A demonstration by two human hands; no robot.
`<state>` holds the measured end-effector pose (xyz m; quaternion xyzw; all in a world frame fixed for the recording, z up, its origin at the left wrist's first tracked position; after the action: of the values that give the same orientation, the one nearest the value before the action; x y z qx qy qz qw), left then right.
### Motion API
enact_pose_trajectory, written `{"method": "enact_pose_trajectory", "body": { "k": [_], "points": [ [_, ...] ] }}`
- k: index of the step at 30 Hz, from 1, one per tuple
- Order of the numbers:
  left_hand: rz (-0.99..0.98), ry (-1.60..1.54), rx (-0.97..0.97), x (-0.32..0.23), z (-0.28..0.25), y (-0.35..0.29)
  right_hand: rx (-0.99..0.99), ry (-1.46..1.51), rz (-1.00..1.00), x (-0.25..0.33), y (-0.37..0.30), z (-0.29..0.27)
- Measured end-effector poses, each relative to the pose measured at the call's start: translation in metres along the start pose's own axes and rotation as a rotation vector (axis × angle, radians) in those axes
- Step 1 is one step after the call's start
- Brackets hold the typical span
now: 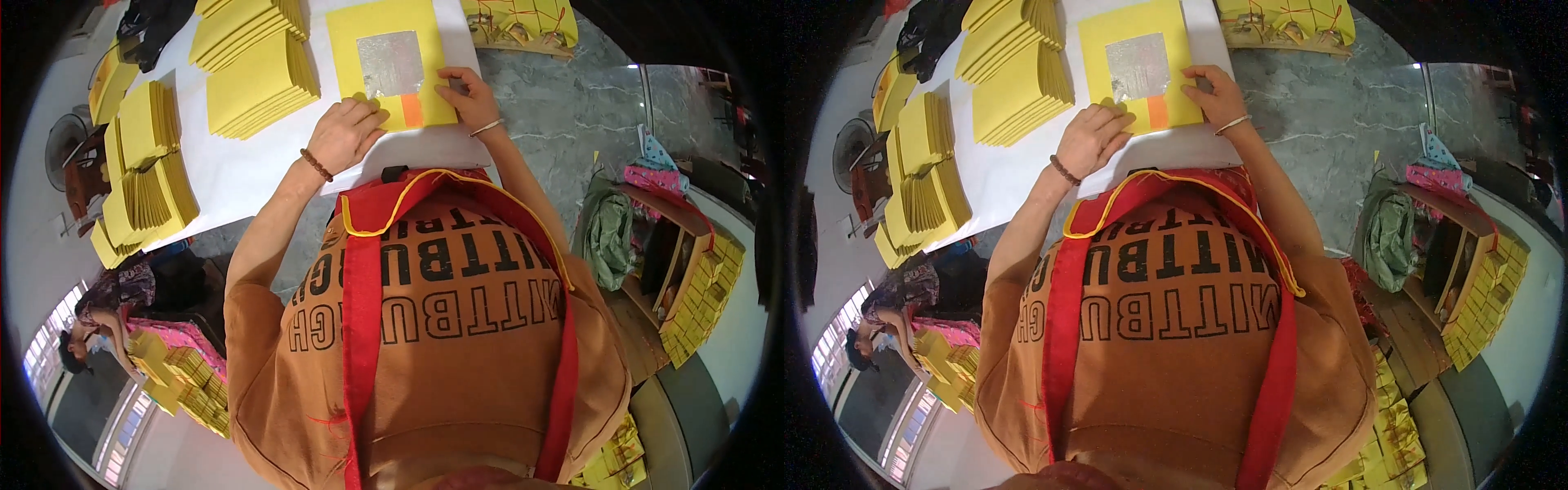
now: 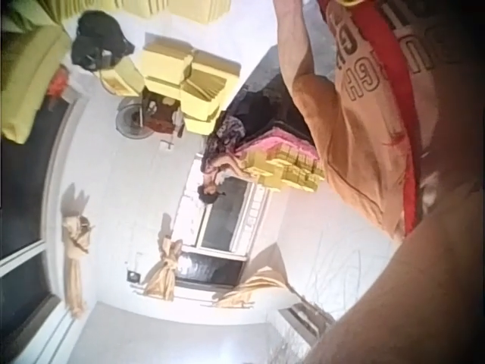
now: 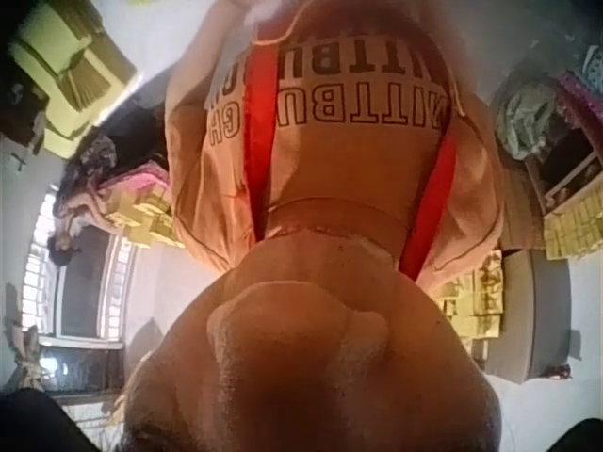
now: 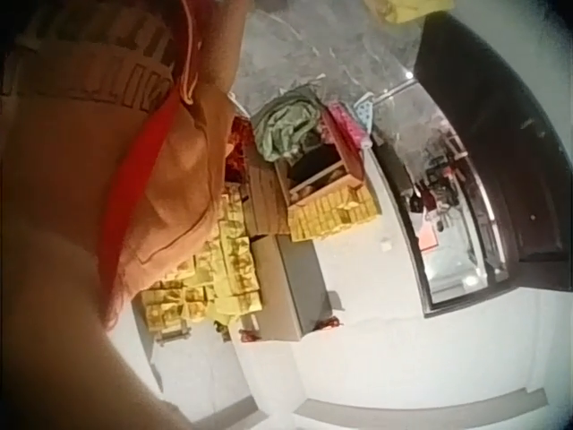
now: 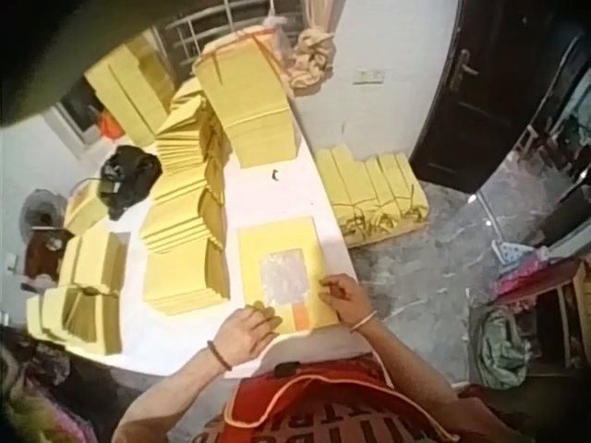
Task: Fold and stack yellow paper sheets (joss paper) at a work table.
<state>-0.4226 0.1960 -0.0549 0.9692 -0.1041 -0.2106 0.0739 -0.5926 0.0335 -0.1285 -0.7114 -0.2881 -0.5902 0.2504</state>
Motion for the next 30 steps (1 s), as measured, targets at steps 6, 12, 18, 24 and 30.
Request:
{"method": "enact_pose_trajectory", "body": {
  "k": [6, 12, 18, 24, 30],
  "points": [
    [-0.095, -0.141, -0.043, 0.007, 0.000, 0.004, 0.004, 0.111, 0.067, -0.004, 0.001, 0.000],
    [-0.178, -0.216, -0.014, 0.015, 0.000, 0.009, -0.016, 0.114, 0.098, -0.001, 0.003, 0.001],
    [-0.195, -0.278, 0.011, 0.013, 0.000, 0.012, -0.021, 0.123, 0.112, 0.001, 0.002, 0.000],
    [-0.380, -0.381, 0.025, 0.019, 0.002, 0.009, -0.031, 0.190, 0.112, 0.001, 0.001, 0.001],
    [-0.477, -0.483, 0.085, 0.023, 0.001, 0.011, -0.010, 0.148, 0.075, 0.005, 0.002, -0.001]
  ]
}}
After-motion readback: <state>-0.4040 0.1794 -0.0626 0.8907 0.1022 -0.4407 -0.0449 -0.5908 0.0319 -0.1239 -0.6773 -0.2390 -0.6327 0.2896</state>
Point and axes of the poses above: each hand's wrist, its own y-axis towards the middle knuckle, its own z-axis out of the palm, x = y × z, the point moved 2 cm from there along y, towards the middle knuckle, and after that the axes turned 3 degrees about x, right-handed, at the moved point
